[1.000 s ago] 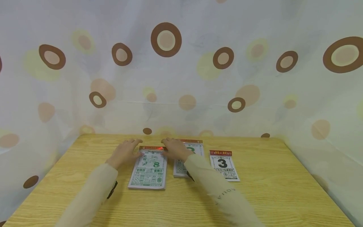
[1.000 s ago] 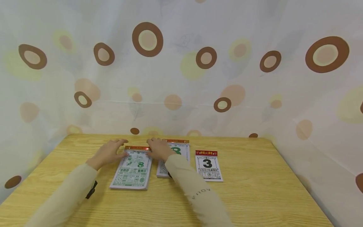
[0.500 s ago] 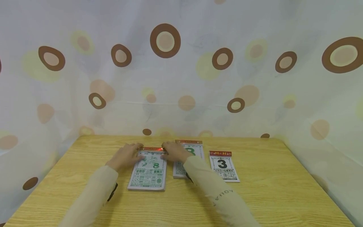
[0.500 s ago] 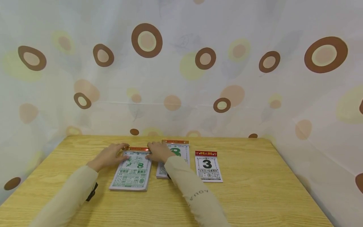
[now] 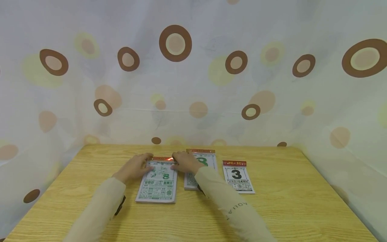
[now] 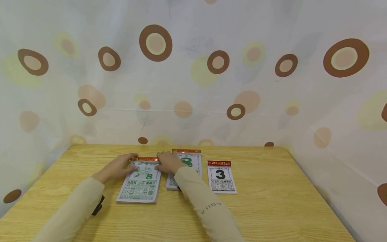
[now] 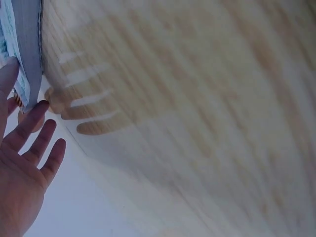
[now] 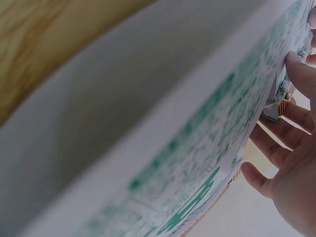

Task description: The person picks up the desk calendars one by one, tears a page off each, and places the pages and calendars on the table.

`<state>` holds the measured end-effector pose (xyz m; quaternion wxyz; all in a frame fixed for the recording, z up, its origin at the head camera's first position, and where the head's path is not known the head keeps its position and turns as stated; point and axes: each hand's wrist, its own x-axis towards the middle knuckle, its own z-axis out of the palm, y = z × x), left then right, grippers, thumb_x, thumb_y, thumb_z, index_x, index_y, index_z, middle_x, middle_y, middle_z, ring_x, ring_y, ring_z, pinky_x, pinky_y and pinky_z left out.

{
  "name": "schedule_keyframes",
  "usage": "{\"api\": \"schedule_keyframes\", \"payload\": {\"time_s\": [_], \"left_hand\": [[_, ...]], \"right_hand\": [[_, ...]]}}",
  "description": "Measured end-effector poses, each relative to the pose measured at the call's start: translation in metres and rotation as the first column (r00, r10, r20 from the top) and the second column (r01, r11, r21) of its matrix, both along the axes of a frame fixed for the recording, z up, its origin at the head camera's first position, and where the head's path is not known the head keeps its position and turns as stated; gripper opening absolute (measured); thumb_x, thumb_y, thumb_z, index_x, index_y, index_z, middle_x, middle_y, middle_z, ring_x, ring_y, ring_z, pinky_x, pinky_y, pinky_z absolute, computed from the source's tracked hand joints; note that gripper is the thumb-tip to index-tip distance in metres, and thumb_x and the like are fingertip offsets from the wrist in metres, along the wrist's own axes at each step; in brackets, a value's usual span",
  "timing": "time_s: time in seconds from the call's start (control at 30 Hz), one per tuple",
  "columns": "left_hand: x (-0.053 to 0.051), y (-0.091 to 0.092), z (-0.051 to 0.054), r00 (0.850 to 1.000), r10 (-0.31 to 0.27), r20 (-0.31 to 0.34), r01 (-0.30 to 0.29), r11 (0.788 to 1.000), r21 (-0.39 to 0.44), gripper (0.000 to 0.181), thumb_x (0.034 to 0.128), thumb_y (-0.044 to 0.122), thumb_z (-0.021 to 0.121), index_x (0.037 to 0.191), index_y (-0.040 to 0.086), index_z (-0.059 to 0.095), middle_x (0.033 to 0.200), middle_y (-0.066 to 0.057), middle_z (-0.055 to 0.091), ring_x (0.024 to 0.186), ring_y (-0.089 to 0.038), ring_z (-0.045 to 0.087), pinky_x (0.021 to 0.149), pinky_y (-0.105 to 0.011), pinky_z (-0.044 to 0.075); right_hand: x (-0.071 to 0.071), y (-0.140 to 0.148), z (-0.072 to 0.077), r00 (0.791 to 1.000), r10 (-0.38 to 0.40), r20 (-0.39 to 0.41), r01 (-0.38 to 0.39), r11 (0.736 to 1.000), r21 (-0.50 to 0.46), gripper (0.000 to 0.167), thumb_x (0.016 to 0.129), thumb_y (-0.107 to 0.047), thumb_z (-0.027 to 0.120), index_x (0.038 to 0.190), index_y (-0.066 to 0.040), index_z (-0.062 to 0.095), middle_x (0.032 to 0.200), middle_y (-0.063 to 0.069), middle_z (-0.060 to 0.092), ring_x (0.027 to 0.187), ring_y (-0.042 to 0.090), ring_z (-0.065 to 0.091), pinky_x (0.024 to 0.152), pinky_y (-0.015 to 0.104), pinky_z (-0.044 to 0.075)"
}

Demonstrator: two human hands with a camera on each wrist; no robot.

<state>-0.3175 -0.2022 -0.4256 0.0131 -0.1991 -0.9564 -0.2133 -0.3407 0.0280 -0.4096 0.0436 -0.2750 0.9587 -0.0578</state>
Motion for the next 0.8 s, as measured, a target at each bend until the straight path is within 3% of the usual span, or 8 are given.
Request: {"api": "schedule_keyframes", "payload": {"time_s": [0.27,0.6,0.8], "left_hand": [[0.0021,0.0024,0.0001,1.0,-0.004,0.015,0.003,0.998,0.06,0.054,0.0858,0.023,0.063,0.132,0.002,0.043,0.13,-0.017,0.052,0.121,-0.037,0.046,0.102,-0.051,0.037],[0.0051,0.0052,0.0031,0.997,0.056,0.061,-0.065,0.987,0.15,0.057,0.0818,0.017,0.068,0.132,0.006,0.043,0.114,-0.018,0.051,0.102,-0.033,0.055,0.088,-0.045,0.049],[0.0072,0.0062,0.0045,0.995,0.067,0.072,-0.081,0.973,0.216,0.056,0.081,0.012,0.068,0.131,0.005,0.044,0.114,-0.021,0.046,0.102,-0.036,0.055,0.085,-0.042,0.051]], "right_hand": [[0.0008,-0.001,-0.0008,1.0,-0.005,-0.006,0.005,0.999,-0.046,0.041,0.086,-0.04,0.06,0.118,-0.016,0.052,0.103,-0.002,0.058,0.093,0.014,0.054,0.096,0.042,0.038],[0.0048,0.0,0.0021,1.0,-0.006,-0.006,0.005,0.988,-0.156,0.042,0.085,-0.031,0.064,0.121,-0.013,0.051,0.114,0.002,0.056,0.103,0.018,0.055,0.1,0.043,0.038],[0.0051,0.0016,0.0029,1.0,0.0,-0.006,-0.001,0.962,-0.273,0.033,0.087,-0.022,0.062,0.117,-0.012,0.054,0.102,0.002,0.055,0.087,0.014,0.053,0.08,0.028,0.046]]}}
